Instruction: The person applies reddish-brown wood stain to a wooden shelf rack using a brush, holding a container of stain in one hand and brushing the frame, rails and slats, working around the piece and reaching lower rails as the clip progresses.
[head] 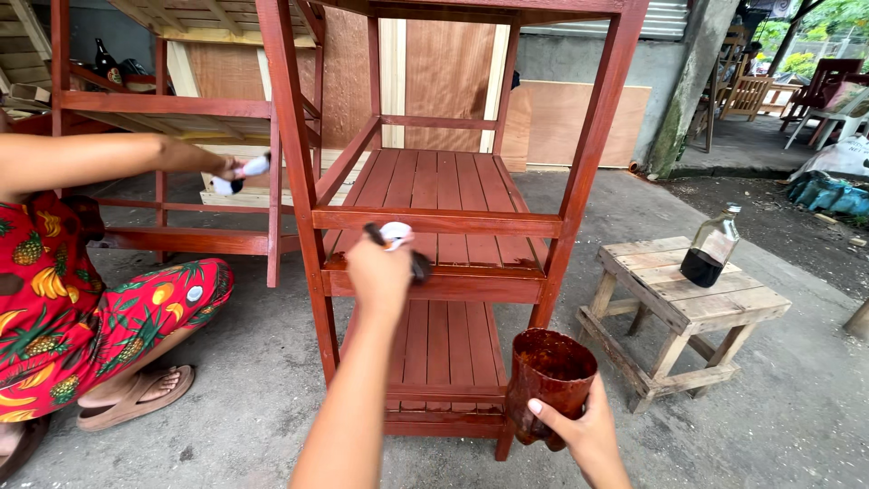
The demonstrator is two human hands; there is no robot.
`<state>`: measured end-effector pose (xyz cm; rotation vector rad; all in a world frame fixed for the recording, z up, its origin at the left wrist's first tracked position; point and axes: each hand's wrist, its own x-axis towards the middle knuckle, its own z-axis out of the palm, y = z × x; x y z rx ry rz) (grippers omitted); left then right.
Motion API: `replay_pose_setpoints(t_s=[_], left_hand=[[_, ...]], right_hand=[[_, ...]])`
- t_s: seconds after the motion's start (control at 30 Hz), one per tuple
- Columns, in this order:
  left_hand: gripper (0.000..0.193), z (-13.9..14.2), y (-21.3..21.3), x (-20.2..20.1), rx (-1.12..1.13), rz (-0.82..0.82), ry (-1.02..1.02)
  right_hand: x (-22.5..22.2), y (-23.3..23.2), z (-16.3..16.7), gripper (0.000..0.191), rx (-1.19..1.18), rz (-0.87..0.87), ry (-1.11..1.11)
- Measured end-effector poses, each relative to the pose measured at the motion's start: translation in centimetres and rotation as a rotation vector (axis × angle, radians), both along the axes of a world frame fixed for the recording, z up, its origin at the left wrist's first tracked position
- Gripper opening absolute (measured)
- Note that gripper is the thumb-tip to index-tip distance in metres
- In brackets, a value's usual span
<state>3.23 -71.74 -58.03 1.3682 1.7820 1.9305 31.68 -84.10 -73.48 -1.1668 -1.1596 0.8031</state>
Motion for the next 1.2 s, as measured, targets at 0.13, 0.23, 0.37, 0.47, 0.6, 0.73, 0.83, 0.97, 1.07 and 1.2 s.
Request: replay_pose_setpoints(t_s=[0.13,0.23,0.37,0.47,0.6,0.73,0.83,0.97,1.07,1.2], left_hand=[[0.026,-2.8,-3.5,-3.2,0.314,0.043,0.199],[0.006,-8.0,-7.4,-1.7,0.773,-0.203,0.376],[0.027,-13.3,-8.2,6.0,0.061,-0.888,-0.716],[0.039,-15.5,-6.3,9.9,0.676,-0.506,0.323],[0.042,-17.4,-3.2,9.3,0.683,-0.435,0.364],[0.037,-18.8,-2.5,1.7,0.6,-0.268,0.288],[0.04,-19.0,-3.4,-4.5,0.562,-0.173,0.173],[0.038,-18.9,-4.6,-7.5,0.496,0.077,0.148],[0.036,-18.9,-5.2,-7.1,0.617,0.196,0.124],[0.031,-17.5,-3.6,-4.2,0.578,0.113,-0.082]], right_hand=[[-0.2,0.4,-1.1,0.095,0.05,0.031,-0.004],[0.1,1.3,-2.6,0.094,0.102,0.025,-0.015],[1.0,2.5,-5.5,0.098,0.182,-0.025,-0.016],[2.5,3.5,-7.0,0.1,0.255,-0.028,-0.024],[4.4,4.8,-7.3,0.104,0.145,-0.051,-0.049],[3.4,6.0,-7.6,0.105,0.116,-0.068,0.028],[1.7,6.6,-7.8,0.105,0.062,-0.054,0.027],[-0.4,6.9,-8.1,0.104,0.05,-0.037,0.018],[-1.4,7.1,-8.4,0.104,0.131,-0.032,0.01],[-1.7,7.3,-8.4,0.1,0.244,0.002,0.038]])
